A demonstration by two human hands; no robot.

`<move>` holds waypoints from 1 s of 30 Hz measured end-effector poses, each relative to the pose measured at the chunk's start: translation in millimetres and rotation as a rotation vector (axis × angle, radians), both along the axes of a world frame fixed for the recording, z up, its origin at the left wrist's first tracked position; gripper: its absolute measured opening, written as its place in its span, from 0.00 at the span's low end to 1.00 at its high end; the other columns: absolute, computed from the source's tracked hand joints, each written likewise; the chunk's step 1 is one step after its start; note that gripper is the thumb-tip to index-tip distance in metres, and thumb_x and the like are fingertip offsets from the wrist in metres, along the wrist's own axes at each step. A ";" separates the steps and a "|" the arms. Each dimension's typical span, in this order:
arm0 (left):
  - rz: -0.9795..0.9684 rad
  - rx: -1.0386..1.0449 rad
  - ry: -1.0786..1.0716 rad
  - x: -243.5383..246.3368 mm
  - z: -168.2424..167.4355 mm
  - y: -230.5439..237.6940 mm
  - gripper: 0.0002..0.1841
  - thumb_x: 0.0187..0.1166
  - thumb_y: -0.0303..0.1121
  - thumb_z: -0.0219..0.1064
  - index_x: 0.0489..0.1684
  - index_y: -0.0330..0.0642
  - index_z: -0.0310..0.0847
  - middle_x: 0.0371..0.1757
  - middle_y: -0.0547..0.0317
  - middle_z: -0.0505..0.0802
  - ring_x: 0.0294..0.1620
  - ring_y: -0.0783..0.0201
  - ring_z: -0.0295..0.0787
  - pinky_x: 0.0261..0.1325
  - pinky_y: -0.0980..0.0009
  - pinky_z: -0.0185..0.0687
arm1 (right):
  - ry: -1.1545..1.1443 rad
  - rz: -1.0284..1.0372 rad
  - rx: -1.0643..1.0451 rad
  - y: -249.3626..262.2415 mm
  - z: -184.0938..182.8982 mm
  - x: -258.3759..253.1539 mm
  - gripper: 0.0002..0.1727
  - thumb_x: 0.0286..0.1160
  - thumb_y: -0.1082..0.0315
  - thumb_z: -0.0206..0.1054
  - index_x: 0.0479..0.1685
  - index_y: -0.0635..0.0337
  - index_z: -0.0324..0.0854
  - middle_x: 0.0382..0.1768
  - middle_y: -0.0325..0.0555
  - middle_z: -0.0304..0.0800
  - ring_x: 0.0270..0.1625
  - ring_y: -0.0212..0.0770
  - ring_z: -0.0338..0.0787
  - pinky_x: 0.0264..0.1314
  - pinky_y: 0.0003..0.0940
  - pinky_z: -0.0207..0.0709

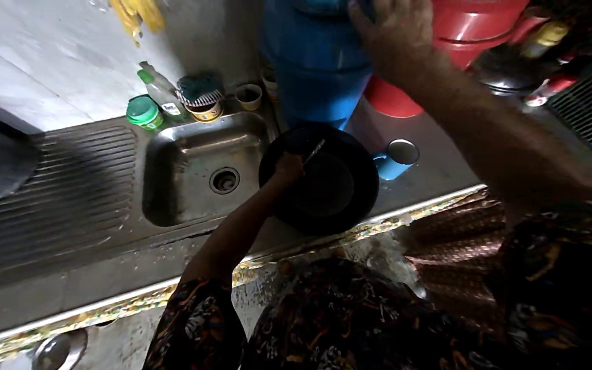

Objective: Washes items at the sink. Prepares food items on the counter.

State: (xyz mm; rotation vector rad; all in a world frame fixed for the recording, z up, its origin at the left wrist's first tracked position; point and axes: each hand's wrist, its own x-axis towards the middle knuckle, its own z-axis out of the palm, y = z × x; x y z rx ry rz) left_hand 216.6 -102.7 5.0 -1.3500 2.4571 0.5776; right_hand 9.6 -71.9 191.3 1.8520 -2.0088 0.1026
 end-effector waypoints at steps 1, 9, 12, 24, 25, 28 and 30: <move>0.007 0.023 -0.032 -0.2 1.6 1.3 0.23 0.82 0.37 0.67 0.63 0.22 0.80 0.75 0.24 0.77 0.76 0.30 0.76 0.71 0.37 0.78 | 0.021 0.077 0.009 10.7 -16.0 14.2 0.25 0.83 0.75 0.58 0.79 0.66 0.72 0.74 0.79 0.74 0.78 0.81 0.70 0.76 0.80 0.59; 0.006 0.142 -0.006 15.8 3.6 0.6 0.31 0.86 0.39 0.63 0.82 0.29 0.61 0.70 0.29 0.83 0.70 0.33 0.83 0.69 0.35 0.78 | -0.406 0.492 0.638 53.8 -254.8 40.0 0.43 0.80 0.47 0.69 0.91 0.62 0.60 0.90 0.66 0.56 0.92 0.66 0.55 0.91 0.64 0.48; 0.090 0.188 0.014 18.4 7.5 -0.3 0.30 0.87 0.38 0.62 0.84 0.32 0.59 0.70 0.29 0.84 0.70 0.33 0.83 0.68 0.35 0.78 | -0.464 0.474 0.665 54.6 -244.3 69.0 0.45 0.77 0.50 0.73 0.91 0.61 0.61 0.91 0.65 0.53 0.94 0.64 0.51 0.94 0.58 0.44; 0.041 0.111 0.103 32.1 -7.9 -6.8 0.25 0.90 0.34 0.56 0.82 0.29 0.64 0.76 0.30 0.80 0.77 0.35 0.78 0.76 0.38 0.73 | -0.364 0.566 0.575 58.4 -248.7 58.6 0.35 0.86 0.51 0.62 0.93 0.42 0.61 0.94 0.50 0.55 0.95 0.62 0.49 0.92 0.71 0.38; 0.011 0.101 0.108 32.8 -11.1 -8.7 0.25 0.90 0.34 0.56 0.81 0.28 0.66 0.75 0.31 0.80 0.77 0.35 0.78 0.76 0.39 0.73 | -0.353 0.500 0.563 57.6 -246.3 43.1 0.38 0.84 0.53 0.65 0.93 0.48 0.59 0.94 0.53 0.54 0.95 0.62 0.47 0.93 0.68 0.37; -0.008 0.151 0.192 27.2 -21.8 -22.6 0.25 0.89 0.34 0.58 0.79 0.28 0.69 0.74 0.30 0.82 0.76 0.34 0.78 0.76 0.35 0.71 | -0.511 0.214 0.500 65.6 -221.6 40.3 0.42 0.77 0.72 0.70 0.92 0.60 0.56 0.90 0.61 0.58 0.91 0.63 0.60 0.89 0.61 0.58; 0.044 0.223 0.257 23.6 -28.5 -31.2 0.25 0.91 0.37 0.55 0.83 0.34 0.67 0.75 0.32 0.81 0.78 0.35 0.77 0.77 0.34 0.69 | -0.623 -0.024 0.406 68.2 -214.0 51.4 0.41 0.72 0.74 0.72 0.89 0.62 0.60 0.79 0.73 0.66 0.78 0.73 0.74 0.70 0.65 0.78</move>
